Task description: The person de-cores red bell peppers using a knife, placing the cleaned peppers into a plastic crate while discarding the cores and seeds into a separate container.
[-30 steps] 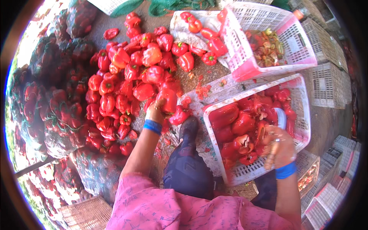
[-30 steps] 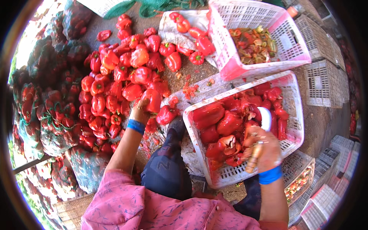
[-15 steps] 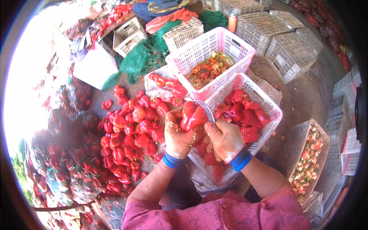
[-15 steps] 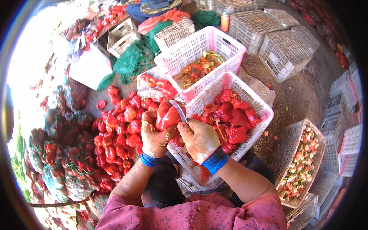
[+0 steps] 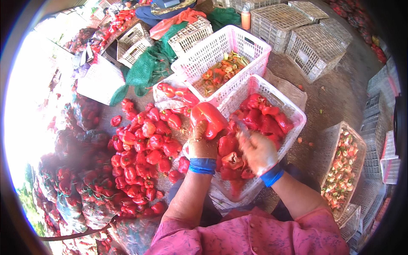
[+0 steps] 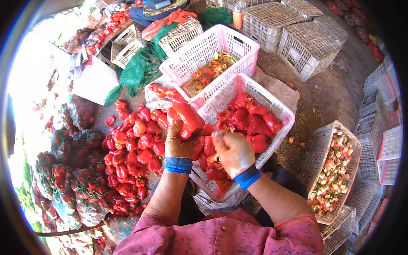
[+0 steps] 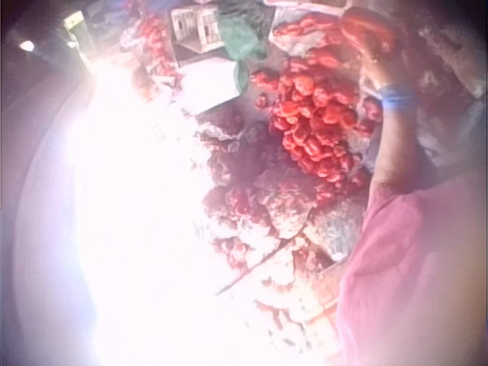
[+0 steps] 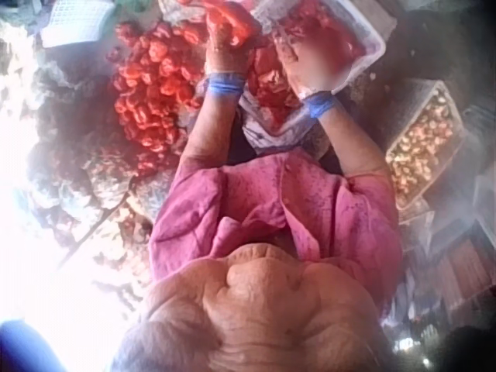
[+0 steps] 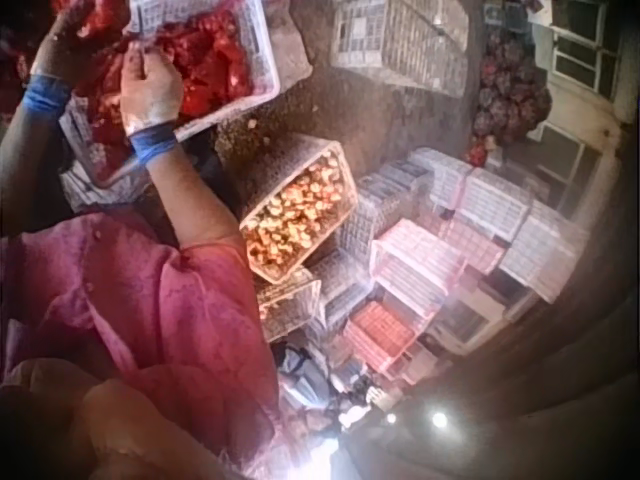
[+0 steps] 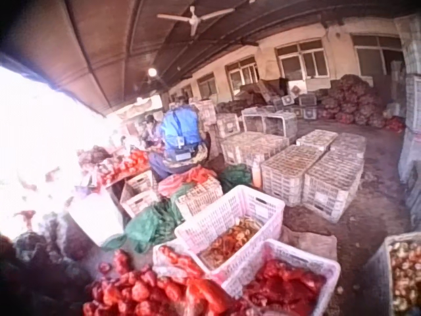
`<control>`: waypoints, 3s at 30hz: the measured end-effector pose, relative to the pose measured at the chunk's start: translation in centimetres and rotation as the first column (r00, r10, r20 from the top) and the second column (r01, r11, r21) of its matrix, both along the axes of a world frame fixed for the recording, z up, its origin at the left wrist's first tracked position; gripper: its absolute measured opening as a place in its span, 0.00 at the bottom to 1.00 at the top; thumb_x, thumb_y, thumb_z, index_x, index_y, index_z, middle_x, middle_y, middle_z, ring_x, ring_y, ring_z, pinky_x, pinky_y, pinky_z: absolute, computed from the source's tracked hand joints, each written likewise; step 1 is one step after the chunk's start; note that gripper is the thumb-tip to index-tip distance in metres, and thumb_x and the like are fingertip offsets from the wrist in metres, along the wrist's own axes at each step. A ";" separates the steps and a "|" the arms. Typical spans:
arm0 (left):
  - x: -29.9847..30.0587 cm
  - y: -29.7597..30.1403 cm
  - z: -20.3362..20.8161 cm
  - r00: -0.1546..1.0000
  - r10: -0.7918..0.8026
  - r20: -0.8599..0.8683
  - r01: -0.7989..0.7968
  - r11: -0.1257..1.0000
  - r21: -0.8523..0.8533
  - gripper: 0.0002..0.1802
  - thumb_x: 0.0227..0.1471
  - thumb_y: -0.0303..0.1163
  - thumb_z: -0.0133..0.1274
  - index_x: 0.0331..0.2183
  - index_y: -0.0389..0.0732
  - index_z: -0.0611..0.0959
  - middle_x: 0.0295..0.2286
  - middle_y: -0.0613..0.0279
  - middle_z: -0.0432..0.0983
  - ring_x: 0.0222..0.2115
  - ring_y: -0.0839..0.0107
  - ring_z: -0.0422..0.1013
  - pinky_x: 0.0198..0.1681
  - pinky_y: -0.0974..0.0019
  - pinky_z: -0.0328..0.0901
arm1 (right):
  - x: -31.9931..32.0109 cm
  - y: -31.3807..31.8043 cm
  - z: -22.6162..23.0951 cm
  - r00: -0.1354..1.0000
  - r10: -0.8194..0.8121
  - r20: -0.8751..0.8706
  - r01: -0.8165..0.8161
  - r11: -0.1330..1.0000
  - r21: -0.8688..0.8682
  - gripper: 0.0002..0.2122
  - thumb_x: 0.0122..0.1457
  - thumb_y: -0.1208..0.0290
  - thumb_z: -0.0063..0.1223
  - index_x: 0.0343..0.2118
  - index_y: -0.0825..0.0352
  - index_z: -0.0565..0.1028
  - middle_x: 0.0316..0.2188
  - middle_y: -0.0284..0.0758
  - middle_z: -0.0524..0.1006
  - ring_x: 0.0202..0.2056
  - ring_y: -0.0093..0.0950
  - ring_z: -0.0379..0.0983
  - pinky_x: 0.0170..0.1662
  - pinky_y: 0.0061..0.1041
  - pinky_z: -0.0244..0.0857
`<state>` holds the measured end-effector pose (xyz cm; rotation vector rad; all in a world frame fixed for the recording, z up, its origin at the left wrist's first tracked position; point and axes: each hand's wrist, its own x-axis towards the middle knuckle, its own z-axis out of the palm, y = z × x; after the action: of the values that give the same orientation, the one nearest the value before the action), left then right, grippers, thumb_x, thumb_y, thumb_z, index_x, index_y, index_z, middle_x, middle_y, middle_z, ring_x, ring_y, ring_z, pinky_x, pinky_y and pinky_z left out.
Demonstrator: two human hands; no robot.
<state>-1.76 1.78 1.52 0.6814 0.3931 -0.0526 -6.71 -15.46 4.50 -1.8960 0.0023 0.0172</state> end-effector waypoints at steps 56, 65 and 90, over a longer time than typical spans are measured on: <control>2.3 -4.6 -2.1 0.790 -0.536 0.297 0.246 0.722 0.647 0.17 0.53 0.21 0.57 0.46 0.36 0.75 0.34 0.65 0.73 0.35 0.77 0.70 0.41 0.75 0.67 | 4.9 -5.9 -3.0 0.956 -0.119 -0.269 0.268 0.727 0.632 0.18 0.52 0.56 0.62 0.37 0.67 0.79 0.21 0.34 0.79 0.11 0.25 0.69 0.12 0.24 0.62; 0.0 -6.3 2.5 0.470 -0.876 -0.111 0.333 0.059 0.941 0.24 0.45 0.30 0.68 0.45 0.38 0.78 0.36 0.66 0.78 0.37 0.78 0.72 0.42 0.68 0.68 | 3.0 -9.3 -2.6 0.777 0.191 -0.600 0.147 0.872 0.468 0.19 0.54 0.49 0.56 0.31 0.65 0.80 0.10 0.36 0.71 0.05 0.28 0.63 0.06 0.28 0.52; -1.4 -5.4 -0.9 0.804 -0.594 0.037 0.486 0.691 0.535 0.21 0.47 0.26 0.66 0.45 0.37 0.81 0.39 0.68 0.79 0.39 0.80 0.72 0.41 0.73 0.69 | 1.8 -5.8 -0.3 0.801 0.331 -0.499 0.022 0.816 0.577 0.30 0.50 0.39 0.60 0.43 0.65 0.78 0.23 0.35 0.78 0.10 0.23 0.69 0.08 0.23 0.60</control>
<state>-3.16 -3.64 0.62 1.3055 -0.0271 -0.4599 -4.89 -21.27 4.16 -1.2222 0.2316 0.6607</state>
